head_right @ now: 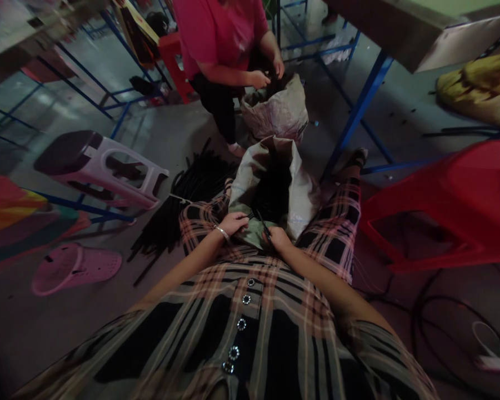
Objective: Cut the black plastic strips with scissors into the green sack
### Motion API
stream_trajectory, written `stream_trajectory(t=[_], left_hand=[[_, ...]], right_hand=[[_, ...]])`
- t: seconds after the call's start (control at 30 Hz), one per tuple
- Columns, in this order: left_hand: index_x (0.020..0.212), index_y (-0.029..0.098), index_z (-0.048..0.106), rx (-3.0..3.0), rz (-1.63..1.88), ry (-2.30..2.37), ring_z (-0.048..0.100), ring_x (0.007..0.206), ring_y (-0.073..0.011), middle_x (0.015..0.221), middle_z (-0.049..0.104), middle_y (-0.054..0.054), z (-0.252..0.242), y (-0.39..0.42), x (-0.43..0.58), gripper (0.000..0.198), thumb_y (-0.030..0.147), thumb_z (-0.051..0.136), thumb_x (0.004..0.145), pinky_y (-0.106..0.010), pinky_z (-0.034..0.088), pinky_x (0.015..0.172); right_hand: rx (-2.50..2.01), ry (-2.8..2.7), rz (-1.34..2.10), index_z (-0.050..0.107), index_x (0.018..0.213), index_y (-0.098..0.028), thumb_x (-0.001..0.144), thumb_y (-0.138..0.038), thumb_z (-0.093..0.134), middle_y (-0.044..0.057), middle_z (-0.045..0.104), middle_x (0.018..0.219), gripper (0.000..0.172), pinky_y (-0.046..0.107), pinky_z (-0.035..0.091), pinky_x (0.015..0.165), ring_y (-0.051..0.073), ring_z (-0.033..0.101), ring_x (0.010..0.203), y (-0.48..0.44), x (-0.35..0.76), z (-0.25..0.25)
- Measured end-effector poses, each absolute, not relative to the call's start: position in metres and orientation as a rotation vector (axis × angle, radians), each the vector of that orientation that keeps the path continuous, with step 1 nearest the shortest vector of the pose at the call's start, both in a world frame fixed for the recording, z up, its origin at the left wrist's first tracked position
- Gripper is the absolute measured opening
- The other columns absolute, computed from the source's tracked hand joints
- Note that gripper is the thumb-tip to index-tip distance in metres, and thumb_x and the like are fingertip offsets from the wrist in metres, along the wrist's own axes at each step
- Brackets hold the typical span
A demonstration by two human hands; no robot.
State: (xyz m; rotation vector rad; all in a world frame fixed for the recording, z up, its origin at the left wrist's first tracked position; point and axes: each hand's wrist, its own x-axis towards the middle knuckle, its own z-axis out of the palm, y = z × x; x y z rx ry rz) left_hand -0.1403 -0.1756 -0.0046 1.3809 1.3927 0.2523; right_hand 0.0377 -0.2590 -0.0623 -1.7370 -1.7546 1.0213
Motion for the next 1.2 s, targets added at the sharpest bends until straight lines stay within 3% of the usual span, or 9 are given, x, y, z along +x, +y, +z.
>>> stream_trajectory(t=[0.33, 0.53, 0.93, 1.2], left_hand=[[0.079, 0.011, 0.057, 1.235, 0.365, 1.346, 0.053, 0.044, -0.0072, 0.060, 0.060, 0.000, -0.003, -0.180, -0.128, 0.017, 0.027, 0.061, 0.075, -0.017, 0.039, 0.040], [0.080, 0.011, 0.059, 1.353, 0.278, 1.317, 0.053, 0.045, -0.0070, 0.061, 0.061, 0.000, -0.005, -0.188, -0.120, 0.016, 0.026, 0.060, 0.075, -0.017, 0.040, 0.041], [0.094, 0.014, 0.061, 1.547, 0.166, 1.385, 0.055, 0.046, -0.0081, 0.066, 0.062, -0.001, -0.002, -0.185, -0.135, 0.028, 0.036, 0.056, 0.077, -0.017, 0.039, 0.042], [0.089, 0.015, 0.064, 1.731, 0.132, 1.409, 0.052, 0.049, -0.0077, 0.064, 0.062, 0.000, -0.003, -0.180, -0.142, 0.025, 0.035, 0.054, 0.077, -0.017, 0.039, 0.045]], right_hand=[[-1.742, -2.057, 0.982, 0.057, 0.087, -0.014, 0.082, -0.034, 0.043, 0.005, 0.061, 0.074, 0.025, 0.021, 0.034, 0.058, 0.012, 0.052, 0.063, -0.263, 0.034, -0.061], [-1.718, -2.077, 0.997, 0.056, 0.093, -0.015, 0.083, -0.034, 0.043, 0.007, 0.064, 0.084, 0.025, 0.020, 0.036, 0.061, 0.014, 0.056, 0.071, -0.263, 0.035, -0.063], [-1.912, -1.920, 0.991, 0.066, 0.075, -0.013, 0.078, -0.029, 0.046, 0.007, 0.064, 0.069, 0.025, 0.022, 0.031, 0.053, 0.014, 0.053, 0.060, -0.261, 0.034, -0.050], [-1.909, -1.840, 1.080, 0.067, 0.068, -0.013, 0.075, -0.028, 0.048, 0.005, 0.061, 0.061, 0.024, 0.022, 0.029, 0.049, 0.013, 0.050, 0.055, -0.259, 0.035, -0.053]])
